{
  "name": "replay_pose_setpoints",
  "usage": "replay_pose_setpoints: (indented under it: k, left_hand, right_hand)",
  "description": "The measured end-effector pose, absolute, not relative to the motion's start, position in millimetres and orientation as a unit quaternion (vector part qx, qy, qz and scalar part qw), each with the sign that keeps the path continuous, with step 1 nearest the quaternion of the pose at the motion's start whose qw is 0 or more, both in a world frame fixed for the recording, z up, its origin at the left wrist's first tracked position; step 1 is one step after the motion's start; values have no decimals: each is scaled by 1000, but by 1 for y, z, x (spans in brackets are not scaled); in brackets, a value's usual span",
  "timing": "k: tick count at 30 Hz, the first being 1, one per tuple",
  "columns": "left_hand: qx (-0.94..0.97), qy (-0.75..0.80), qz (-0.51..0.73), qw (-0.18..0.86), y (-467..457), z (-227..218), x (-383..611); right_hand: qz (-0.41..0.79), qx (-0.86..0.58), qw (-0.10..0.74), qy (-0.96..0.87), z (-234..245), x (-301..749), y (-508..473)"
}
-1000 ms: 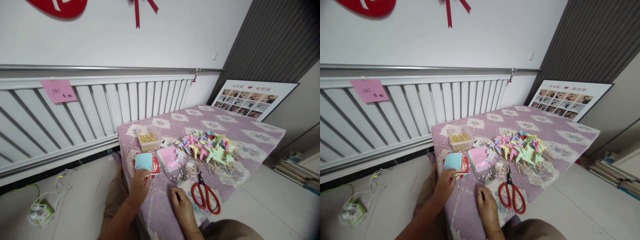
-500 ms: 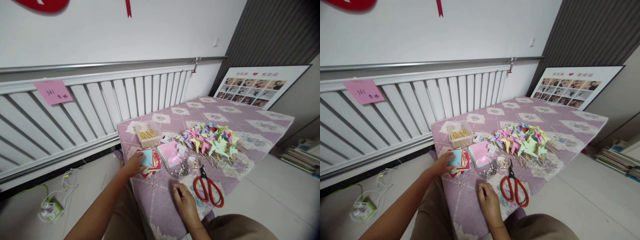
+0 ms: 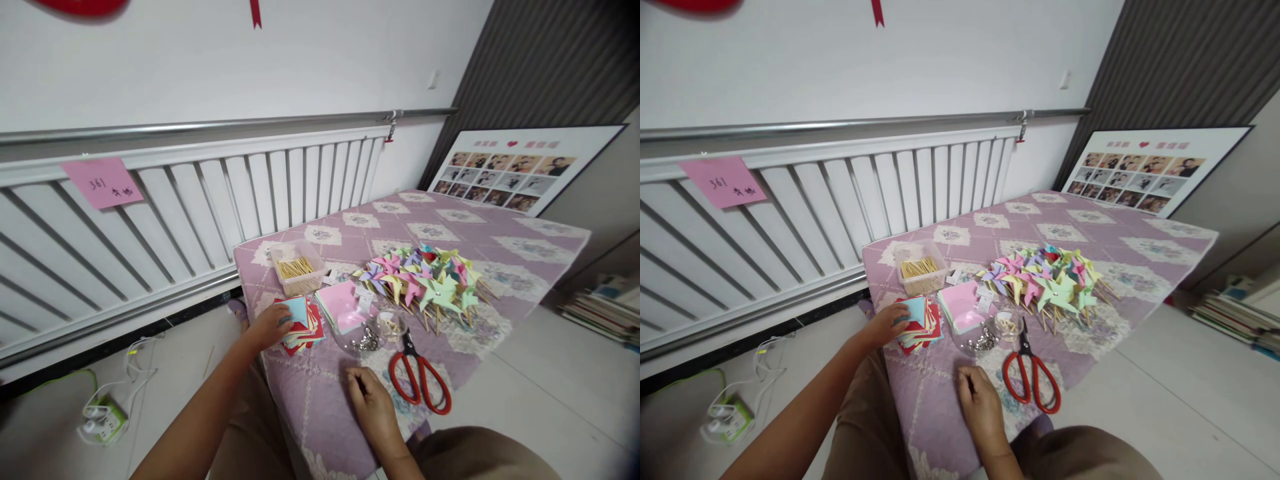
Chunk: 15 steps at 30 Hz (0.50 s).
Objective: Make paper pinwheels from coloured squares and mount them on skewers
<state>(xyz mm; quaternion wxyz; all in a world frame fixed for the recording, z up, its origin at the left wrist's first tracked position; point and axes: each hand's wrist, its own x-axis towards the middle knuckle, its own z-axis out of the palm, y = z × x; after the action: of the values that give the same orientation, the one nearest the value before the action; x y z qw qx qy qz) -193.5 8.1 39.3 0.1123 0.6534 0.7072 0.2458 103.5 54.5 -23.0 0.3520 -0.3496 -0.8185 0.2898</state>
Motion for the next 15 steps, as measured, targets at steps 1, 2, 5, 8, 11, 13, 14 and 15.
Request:
replay_pose_setpoints:
  k: [1,2,5,8,11,13,14,15]
  left_hand:
    - [655,705,249,111,8,40,-193]
    - [657,702,251,109,9,41,-193]
    - [663,695,257,103,9,42,-192]
    - [666,693,259,96,10,39,-194]
    - [666,693,262,89,10,34,-197]
    - [669,690,263,86,10,30,-198]
    - [669,689,264,84,10,28,-199]
    - [670,689,264,82,10,27,-200]
  right_hand:
    - [290,-349,351,-819,-23,103,55]
    - [290,-350,350,-819,-23,103,55]
    - [290,-349,348,-820,-24,103,55]
    - [290,-349,347,-821,-24,104,55]
    - [289,-350,347,-821,-23,104,54]
    - [289,-350,346,-821,-23,103,54]
    - [289,-350,345,-822,-24,103,55]
    - [289,-351,344,-822,-24,103,55]
